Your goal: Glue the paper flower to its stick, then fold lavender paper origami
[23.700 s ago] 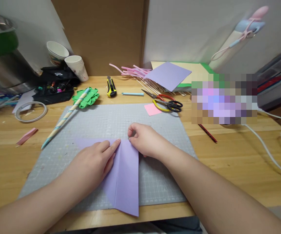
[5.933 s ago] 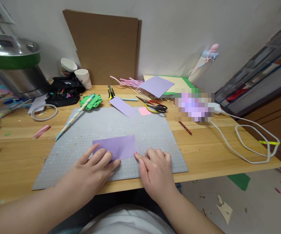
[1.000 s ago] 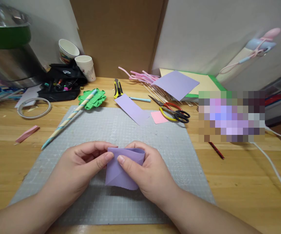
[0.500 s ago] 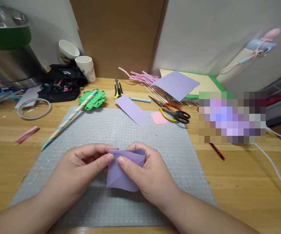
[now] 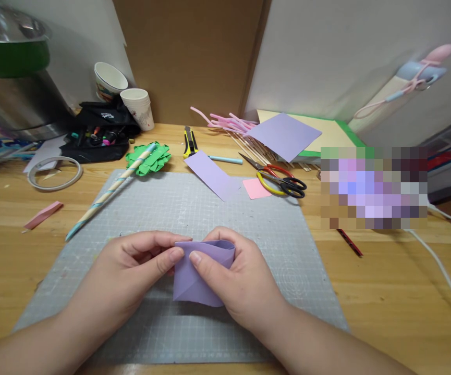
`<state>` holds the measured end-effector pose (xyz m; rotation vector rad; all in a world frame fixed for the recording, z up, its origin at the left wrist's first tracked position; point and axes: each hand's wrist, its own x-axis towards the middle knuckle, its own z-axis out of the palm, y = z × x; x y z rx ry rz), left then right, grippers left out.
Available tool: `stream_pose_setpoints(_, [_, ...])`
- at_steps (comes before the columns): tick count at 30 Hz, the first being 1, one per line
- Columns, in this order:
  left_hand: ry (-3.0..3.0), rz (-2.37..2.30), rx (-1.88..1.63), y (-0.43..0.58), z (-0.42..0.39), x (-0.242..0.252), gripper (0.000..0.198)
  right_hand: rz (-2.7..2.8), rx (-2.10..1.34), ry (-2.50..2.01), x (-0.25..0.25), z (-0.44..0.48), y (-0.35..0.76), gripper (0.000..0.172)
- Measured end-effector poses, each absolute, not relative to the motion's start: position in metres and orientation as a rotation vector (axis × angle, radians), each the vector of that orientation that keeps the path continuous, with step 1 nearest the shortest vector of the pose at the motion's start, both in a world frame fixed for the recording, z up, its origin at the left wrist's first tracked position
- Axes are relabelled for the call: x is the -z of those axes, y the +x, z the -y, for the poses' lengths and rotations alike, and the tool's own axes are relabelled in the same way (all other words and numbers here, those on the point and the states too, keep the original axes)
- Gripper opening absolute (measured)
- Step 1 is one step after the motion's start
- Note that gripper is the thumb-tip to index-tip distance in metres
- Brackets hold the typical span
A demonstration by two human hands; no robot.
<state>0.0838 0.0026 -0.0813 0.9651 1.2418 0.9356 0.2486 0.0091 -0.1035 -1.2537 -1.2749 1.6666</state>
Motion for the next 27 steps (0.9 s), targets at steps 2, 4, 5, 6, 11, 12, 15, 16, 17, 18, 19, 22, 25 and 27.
stream_pose_setpoints(2, [0.95, -1.235, -0.937, 0.0835, -0.0027, 0.0818, 0.008, 1.261, -1.684, -1.234, 0.1038, -0.0088, 0.2485, 0.028])
stream_pose_setpoints(4, [0.932, -1.227, -0.943, 0.0833, -0.0029, 0.0827, 0.006, 1.248, -1.691, -1.218, 0.104, -0.0086, 0.2486, 0.027])
stream_pose_setpoints(5, [0.923, -1.222, -0.948, 0.0832, -0.0031, 0.0832, 0.006, 1.246, -1.69, -1.215, 0.104, -0.0085, 0.2487, 0.027])
stream_pose_setpoints(6, [0.915, -1.217, -0.952, 0.0832, -0.0034, 0.0836, 0.005, 1.244, -1.689, -1.217, 0.1038, -0.0084, 0.2487, 0.027])
stream_pose_setpoints(11, [0.901, -1.212, -0.952, 0.0834, -0.0037, 0.085, 0.006, 1.248, -1.683, -1.231, 0.1031, -0.0077, 0.249, 0.027])
stream_pose_setpoints(12, [0.903, -1.212, -0.948, 0.0833, -0.0034, 0.0853, 0.007, 1.248, -1.682, -1.231, 0.1032, -0.0076, 0.249, 0.027])
stream_pose_setpoints(15, [0.912, -1.199, -0.951, 0.0829, -0.0026, 0.0863, 0.008, 1.238, -1.69, -1.231, 0.1036, -0.008, 0.2488, 0.029])
stream_pose_setpoints(16, [0.914, -1.194, -0.954, 0.0827, -0.0024, 0.0868, 0.008, 1.233, -1.7, -1.233, 0.1037, -0.0083, 0.2487, 0.029])
stream_pose_setpoints(17, [0.917, -1.19, -0.955, 0.0825, -0.0023, 0.0872, 0.007, 1.225, -1.71, -1.232, 0.1039, -0.0084, 0.2486, 0.03])
stream_pose_setpoints(18, [0.921, -1.186, -0.954, 0.0824, -0.0023, 0.0877, 0.007, 1.217, -1.718, -1.23, 0.1041, -0.0086, 0.2485, 0.031])
stream_pose_setpoints(19, [0.923, -1.18, -0.952, 0.0823, -0.0024, 0.0882, 0.006, 1.207, -1.722, -1.229, 0.1044, -0.0086, 0.2484, 0.031])
stream_pose_setpoints(22, [0.913, -1.152, -0.95, 0.0823, -0.0031, 0.0899, 0.007, 1.156, -1.72, -1.23, 0.1052, -0.0086, 0.2488, 0.03])
stream_pose_setpoints(25, [0.881, -1.119, -0.96, 0.0822, -0.0038, 0.091, 0.011, 1.1, -1.776, -1.212, 0.1057, -0.0088, 0.2506, 0.031])
stream_pose_setpoints(27, [0.867, -1.09, -0.969, 0.0812, -0.004, 0.091, 0.015, 1.074, -1.838, -1.189, 0.1053, -0.0091, 0.2522, 0.031])
